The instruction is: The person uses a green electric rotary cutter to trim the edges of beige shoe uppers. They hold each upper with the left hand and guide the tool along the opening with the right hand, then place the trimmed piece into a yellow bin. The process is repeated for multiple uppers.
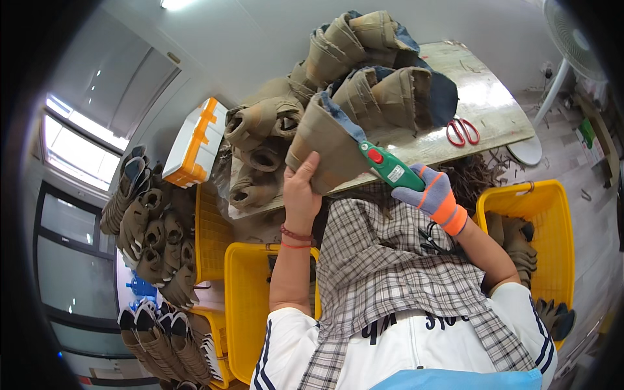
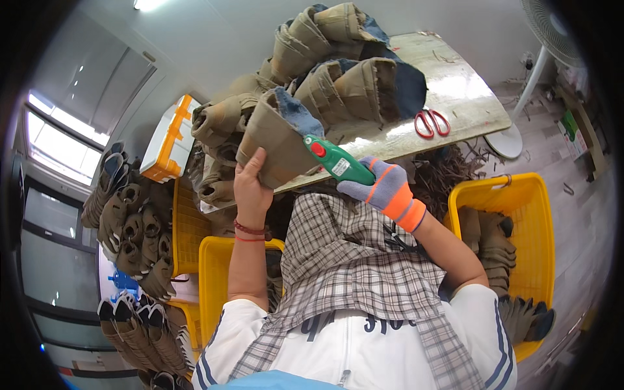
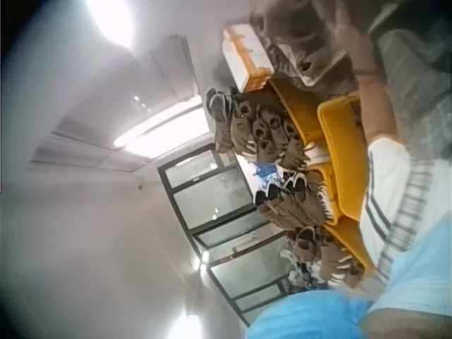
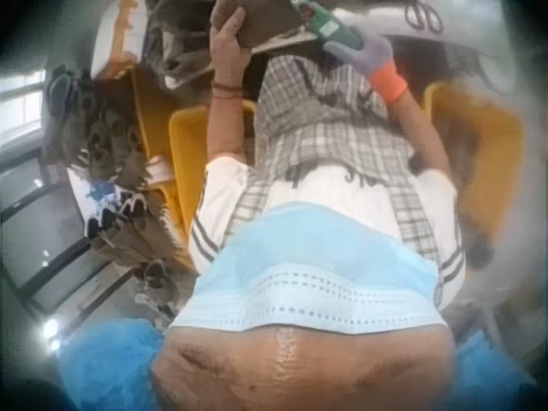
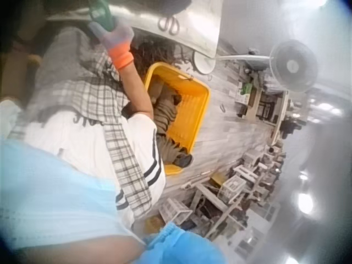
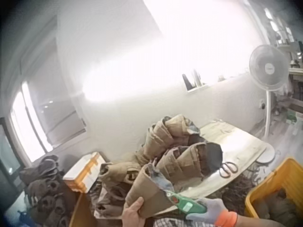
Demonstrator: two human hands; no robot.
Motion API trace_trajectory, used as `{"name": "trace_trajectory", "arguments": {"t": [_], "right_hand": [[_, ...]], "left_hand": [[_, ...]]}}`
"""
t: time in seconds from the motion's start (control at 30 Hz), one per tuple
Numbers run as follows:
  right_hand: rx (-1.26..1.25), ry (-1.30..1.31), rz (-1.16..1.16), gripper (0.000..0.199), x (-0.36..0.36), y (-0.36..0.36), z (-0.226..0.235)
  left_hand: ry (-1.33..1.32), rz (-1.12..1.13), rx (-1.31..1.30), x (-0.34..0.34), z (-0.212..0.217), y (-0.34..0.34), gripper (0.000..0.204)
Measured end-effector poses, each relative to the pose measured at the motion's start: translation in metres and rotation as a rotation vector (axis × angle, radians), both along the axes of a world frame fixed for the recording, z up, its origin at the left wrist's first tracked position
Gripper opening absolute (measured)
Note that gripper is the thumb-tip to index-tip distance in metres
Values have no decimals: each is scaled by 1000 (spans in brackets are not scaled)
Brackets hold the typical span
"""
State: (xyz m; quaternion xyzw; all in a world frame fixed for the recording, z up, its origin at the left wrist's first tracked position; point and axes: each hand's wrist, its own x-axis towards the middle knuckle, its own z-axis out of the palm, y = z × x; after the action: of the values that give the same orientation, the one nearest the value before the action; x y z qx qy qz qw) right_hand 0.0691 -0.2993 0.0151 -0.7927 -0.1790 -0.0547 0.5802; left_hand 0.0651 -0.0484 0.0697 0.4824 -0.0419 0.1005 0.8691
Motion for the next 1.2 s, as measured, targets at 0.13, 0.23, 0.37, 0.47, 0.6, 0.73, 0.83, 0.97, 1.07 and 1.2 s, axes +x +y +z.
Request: {"name": "trace_trajectory", "arguments": {"t": [0.13,0.23,0.37,0.47,0.6,0.73,0.83,0.97,1.07,1.2], "right_hand": [[91,2,-105,46,3,-13,-8],[146,65,-173,40,6,-40,-21],[165,86,-249,33,8,-52,-29],[180,104,-252,30,15,-48,-31],[115,121,-300,32,20,-56,-39],[93,208,-339,34,24,-61,-44],[76,186,-365,37,30,-63,-57],[112,255,-378,37,31,-71,-68],[137,315,-392,38,34,-69,-71],[101,289,-376,40,38,-60,-67]], "left_hand": [[-154,181,735,-2,26,28,30],[-184,433,1050,9,76,53,31],[-443,777,1756,105,105,126,30],[-446,826,2090,175,116,158,28],[-517,1206,1954,247,77,131,29],[110,472,820,306,-3,81,26],[398,115,-27,342,-45,68,26],[457,-29,-157,365,-43,48,36],[316,0,11,370,-32,37,40],[-17,226,338,346,-15,26,31]]}}
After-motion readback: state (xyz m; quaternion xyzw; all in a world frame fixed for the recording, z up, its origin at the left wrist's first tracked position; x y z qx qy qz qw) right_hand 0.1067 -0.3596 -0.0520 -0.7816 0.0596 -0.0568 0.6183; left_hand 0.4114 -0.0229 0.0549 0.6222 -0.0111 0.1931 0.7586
